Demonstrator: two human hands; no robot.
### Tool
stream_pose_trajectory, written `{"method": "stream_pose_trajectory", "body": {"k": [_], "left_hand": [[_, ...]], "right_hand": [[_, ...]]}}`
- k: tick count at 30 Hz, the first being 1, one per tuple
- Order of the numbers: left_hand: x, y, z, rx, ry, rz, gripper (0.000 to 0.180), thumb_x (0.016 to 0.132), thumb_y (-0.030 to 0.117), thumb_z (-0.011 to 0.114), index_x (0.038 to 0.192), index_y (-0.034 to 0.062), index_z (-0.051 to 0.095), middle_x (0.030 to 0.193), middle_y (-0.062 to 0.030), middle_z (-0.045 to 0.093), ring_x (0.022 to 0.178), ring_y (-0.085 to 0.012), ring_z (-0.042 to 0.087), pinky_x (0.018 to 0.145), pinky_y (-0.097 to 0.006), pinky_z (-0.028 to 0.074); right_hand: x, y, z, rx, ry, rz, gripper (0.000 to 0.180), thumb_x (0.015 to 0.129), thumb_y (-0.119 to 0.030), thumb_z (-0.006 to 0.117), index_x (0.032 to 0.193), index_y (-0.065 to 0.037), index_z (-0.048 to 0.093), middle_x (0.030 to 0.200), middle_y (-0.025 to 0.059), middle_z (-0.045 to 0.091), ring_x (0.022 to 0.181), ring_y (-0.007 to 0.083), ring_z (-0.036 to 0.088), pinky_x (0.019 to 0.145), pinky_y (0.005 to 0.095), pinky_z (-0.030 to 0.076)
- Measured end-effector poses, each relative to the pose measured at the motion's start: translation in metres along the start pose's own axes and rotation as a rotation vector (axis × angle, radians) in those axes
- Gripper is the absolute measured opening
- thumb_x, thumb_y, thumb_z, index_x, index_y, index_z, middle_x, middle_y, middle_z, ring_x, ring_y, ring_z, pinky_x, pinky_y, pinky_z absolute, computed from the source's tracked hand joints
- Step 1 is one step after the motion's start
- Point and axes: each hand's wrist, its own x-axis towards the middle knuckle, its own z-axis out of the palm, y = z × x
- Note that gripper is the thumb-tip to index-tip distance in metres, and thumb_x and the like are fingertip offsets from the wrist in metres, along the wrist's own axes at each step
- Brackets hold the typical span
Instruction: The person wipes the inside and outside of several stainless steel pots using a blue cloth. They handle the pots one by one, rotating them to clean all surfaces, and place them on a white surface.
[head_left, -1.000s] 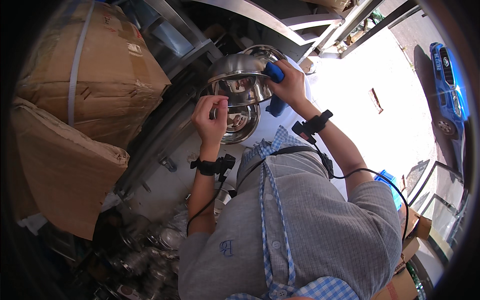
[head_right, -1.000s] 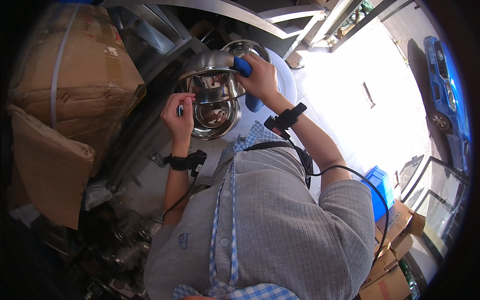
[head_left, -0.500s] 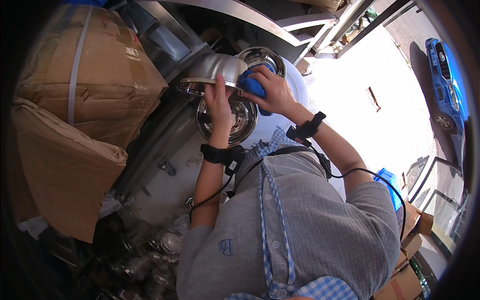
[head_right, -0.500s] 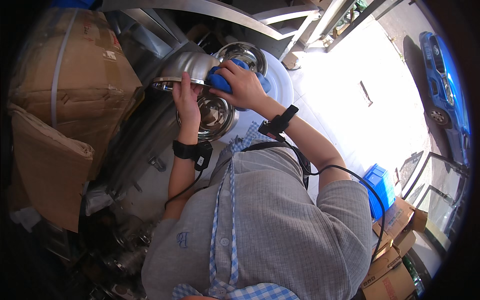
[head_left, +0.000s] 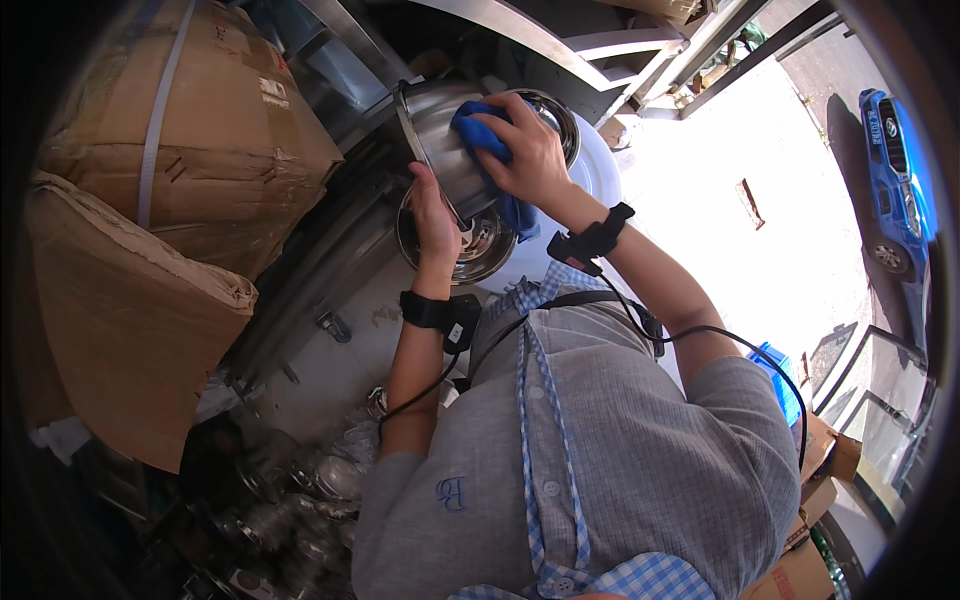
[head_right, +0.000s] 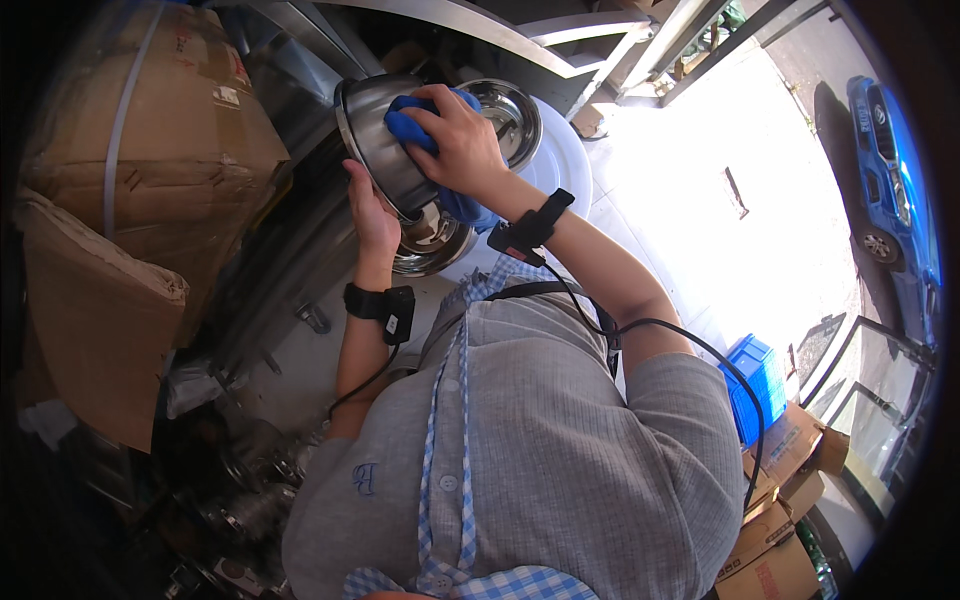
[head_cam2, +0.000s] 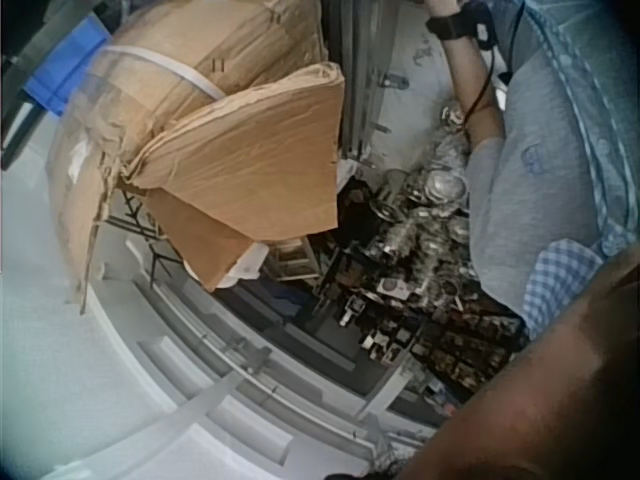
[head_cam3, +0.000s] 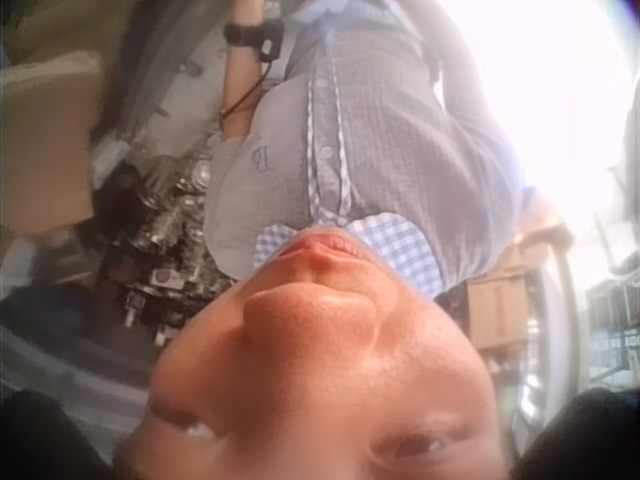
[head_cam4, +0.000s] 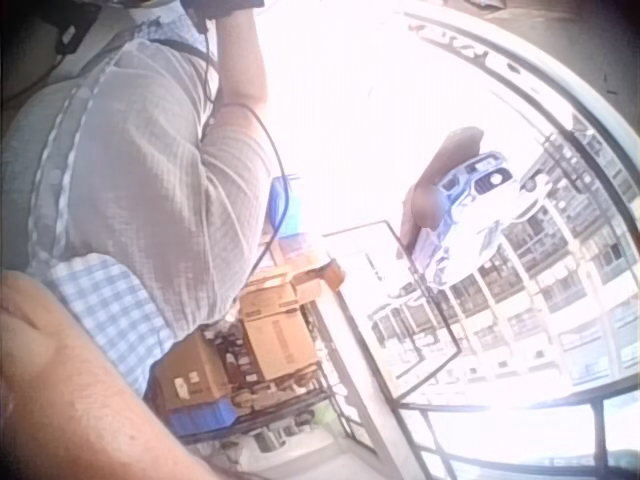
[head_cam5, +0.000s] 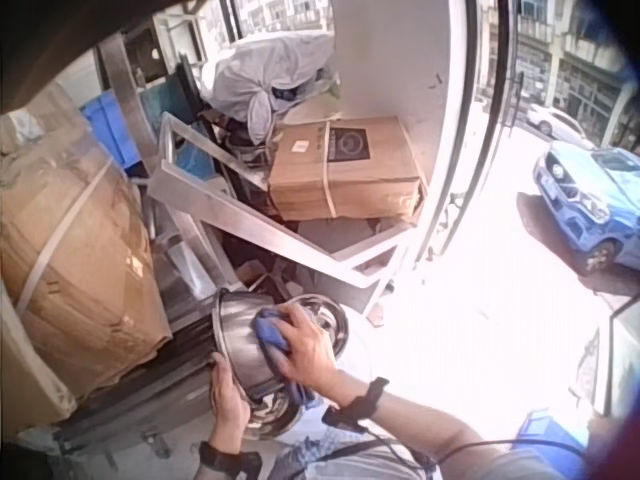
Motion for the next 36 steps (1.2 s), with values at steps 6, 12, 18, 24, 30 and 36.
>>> {"method": "stream_pose_trajectory", "body": {"k": [6,12,18,24,30,36], "left_hand": [[0.004,-0.001,-0.007,0.006,0.039,0.019,0.055,0.100,0.050,0.041,0.120,-0.0002,0.054,0.114,-0.0076,0.059,0.102,-0.0148,0.056,0.089,-0.029,0.044],[0.006,-0.008,-0.020,0.164,-0.100,0.080,0.055,0.101,0.046,0.039,0.123,-0.0018,0.053,0.118,-0.0091,0.059,0.106,-0.0145,0.057,0.093,-0.029,0.044],[-0.007,0.001,-0.014,0.239,-0.129,0.066,0.057,0.102,0.047,0.037,0.113,-0.0044,0.057,0.114,-0.0083,0.060,0.100,-0.0124,0.056,0.089,-0.028,0.044],[-0.002,-0.007,-0.028,0.437,-0.193,0.137,0.058,0.102,0.049,0.035,0.102,-0.0027,0.060,0.099,-0.0053,0.061,0.085,-0.0107,0.052,0.079,-0.027,0.043],[-0.010,-0.017,-0.047,0.518,-0.211,0.142,0.060,0.102,0.049,0.034,0.108,-0.0056,0.060,0.101,-0.0071,0.063,0.091,-0.0128,0.055,0.083,-0.027,0.043],[-0.016,-0.014,-0.024,0.387,-0.068,0.267,0.054,0.103,0.043,0.037,0.086,-0.0017,0.064,0.072,0.0011,0.057,0.067,-0.0062,0.047,0.058,-0.025,0.034]], "right_hand": [[-0.023,-0.024,-0.009,0.059,-0.244,-0.280,0.047,0.059,-0.014,0.078,0.105,-0.012,0.066,0.118,0.0038,0.054,0.097,0.0221,0.058,0.070,0.0325,0.055],[0.004,-0.010,-0.012,0.012,-0.104,-0.118,0.037,0.067,-0.014,0.074,0.103,-0.010,0.068,0.114,0.0068,0.059,0.095,0.0272,0.060,0.074,0.0359,0.053],[0.005,-0.009,-0.023,-0.001,-0.057,-0.045,0.023,0.074,-0.022,0.070,0.095,-0.013,0.073,0.115,0.0063,0.058,0.098,0.0252,0.057,0.076,0.0361,0.052],[-0.009,-0.016,-0.027,-0.011,-0.207,-0.083,0.035,0.070,-0.015,0.071,0.105,-0.016,0.069,0.114,0.0065,0.057,0.101,0.0254,0.057,0.078,0.0363,0.052],[0.009,0.026,-0.030,0.067,-0.172,0.118,0.028,0.084,-0.028,0.062,0.105,-0.012,0.070,0.122,0.0096,0.057,0.105,0.0304,0.057,0.086,0.0402,0.049],[-0.011,-0.009,-0.026,-0.004,-0.246,-0.032,0.026,0.082,-0.025,0.064,0.105,-0.015,0.070,0.122,0.0071,0.055,0.107,0.0287,0.055,0.085,0.0391,0.051]]}}
